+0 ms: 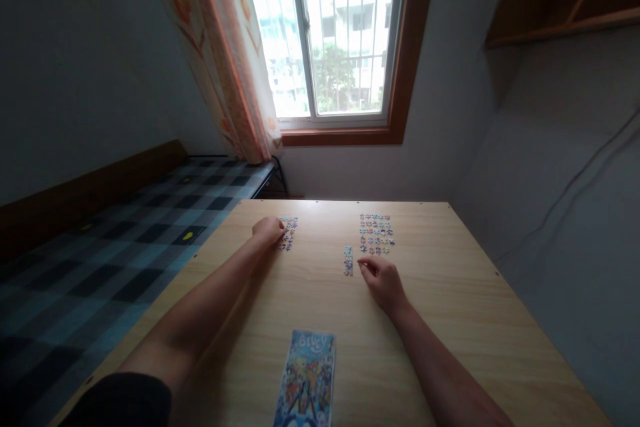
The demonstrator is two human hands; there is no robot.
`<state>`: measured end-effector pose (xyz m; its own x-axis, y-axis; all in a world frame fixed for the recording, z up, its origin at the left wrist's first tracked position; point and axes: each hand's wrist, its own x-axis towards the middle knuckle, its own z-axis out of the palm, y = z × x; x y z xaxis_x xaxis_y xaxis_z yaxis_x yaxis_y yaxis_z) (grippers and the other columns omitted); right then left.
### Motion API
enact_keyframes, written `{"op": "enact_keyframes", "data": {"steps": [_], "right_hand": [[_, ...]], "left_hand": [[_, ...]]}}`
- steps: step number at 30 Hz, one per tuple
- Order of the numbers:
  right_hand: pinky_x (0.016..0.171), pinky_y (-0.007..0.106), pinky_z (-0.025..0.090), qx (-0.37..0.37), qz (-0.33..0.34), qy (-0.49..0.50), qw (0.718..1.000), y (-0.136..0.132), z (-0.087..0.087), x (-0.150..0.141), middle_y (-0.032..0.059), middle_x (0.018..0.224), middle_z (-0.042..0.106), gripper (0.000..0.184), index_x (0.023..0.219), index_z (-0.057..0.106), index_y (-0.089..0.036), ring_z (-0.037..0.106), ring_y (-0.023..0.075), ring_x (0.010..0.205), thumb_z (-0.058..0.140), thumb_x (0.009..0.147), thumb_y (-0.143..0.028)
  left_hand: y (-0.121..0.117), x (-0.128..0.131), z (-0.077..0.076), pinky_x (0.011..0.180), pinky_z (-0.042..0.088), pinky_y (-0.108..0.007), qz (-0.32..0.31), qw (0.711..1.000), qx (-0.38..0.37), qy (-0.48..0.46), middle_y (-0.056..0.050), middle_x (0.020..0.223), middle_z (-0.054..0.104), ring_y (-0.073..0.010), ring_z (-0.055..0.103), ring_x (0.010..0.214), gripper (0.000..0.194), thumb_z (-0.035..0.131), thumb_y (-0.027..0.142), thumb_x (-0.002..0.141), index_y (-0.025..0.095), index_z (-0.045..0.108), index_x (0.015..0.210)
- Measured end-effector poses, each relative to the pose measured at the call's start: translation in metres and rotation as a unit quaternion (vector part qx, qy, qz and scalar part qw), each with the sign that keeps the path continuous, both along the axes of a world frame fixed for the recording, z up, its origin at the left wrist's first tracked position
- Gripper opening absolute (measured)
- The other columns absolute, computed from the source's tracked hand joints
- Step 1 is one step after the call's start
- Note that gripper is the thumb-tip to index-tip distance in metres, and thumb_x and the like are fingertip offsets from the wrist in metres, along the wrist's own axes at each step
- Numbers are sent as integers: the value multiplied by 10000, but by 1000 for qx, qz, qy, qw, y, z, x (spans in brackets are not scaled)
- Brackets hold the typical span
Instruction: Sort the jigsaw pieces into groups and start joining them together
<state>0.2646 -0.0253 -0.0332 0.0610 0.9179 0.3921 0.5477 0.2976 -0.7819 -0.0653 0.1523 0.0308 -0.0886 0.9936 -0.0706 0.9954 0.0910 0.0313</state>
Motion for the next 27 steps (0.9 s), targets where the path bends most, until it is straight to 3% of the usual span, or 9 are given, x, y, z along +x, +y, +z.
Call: {"op": "enact_keyframes", "data": {"steps": [5, 11, 14, 20, 23, 27], "right_hand": [[650, 312, 491, 2, 1, 1, 1000, 1, -4, 1, 67, 835, 748, 241, 910, 767, -203, 646, 200, 695, 578, 865, -345], [656, 318, 490, 3, 2, 3, 1000, 1, -2, 0, 66, 842, 748, 232, 908, 764, -204, 646, 203, 703, 580, 868, -340], [653, 320, 490, 3, 0, 5, 1000, 2, -3, 0, 66, 843, 748, 227, 912, 762, -204, 646, 204, 703, 580, 866, -332], [651, 320, 492, 7, 3, 9, 1000, 4, -8, 1, 68, 852, 748, 214, 920, 759, -205, 646, 203, 703, 589, 864, -323], [636, 311, 486, 13, 4, 5, 1000, 5, -8, 1, 63, 835, 743, 206, 915, 759, -206, 637, 194, 682, 592, 868, -317], [616, 298, 474, 28, 0, 1, 1000, 4, -3, 0, 51, 791, 725, 195, 905, 758, -208, 612, 179, 655, 591, 877, -305]], "left_hand": [[2, -1, 3, 779, 495, -277, 0, 1000, -8, -17, -119, 1003, 748, -253, 673, 964, 203, 719, 309, 733, 227, 789, 905], [6, -8, 3, 668, 460, -253, 2, 997, -37, -75, -64, 715, 725, -218, 678, 771, 169, 752, 288, 674, 222, 780, 827], [7, -16, 4, 620, 424, -234, -14, 992, -37, -118, -31, 665, 703, -188, 654, 704, 145, 755, 268, 642, 216, 769, 777], [1, -32, 21, 537, 361, -236, -59, 974, -8, -219, -19, 610, 649, -154, 571, 598, 195, 697, 331, 682, 156, 734, 760], [-12, -24, 34, 512, 351, -232, -87, 960, -1, -264, -13, 634, 635, -136, 534, 568, 247, 628, 353, 730, 136, 713, 811], [-40, 11, 41, 491, 339, -215, -174, 930, -17, -324, -7, 661, 645, -119, 521, 560, 175, 620, 299, 702, 148, 669, 775]]}}
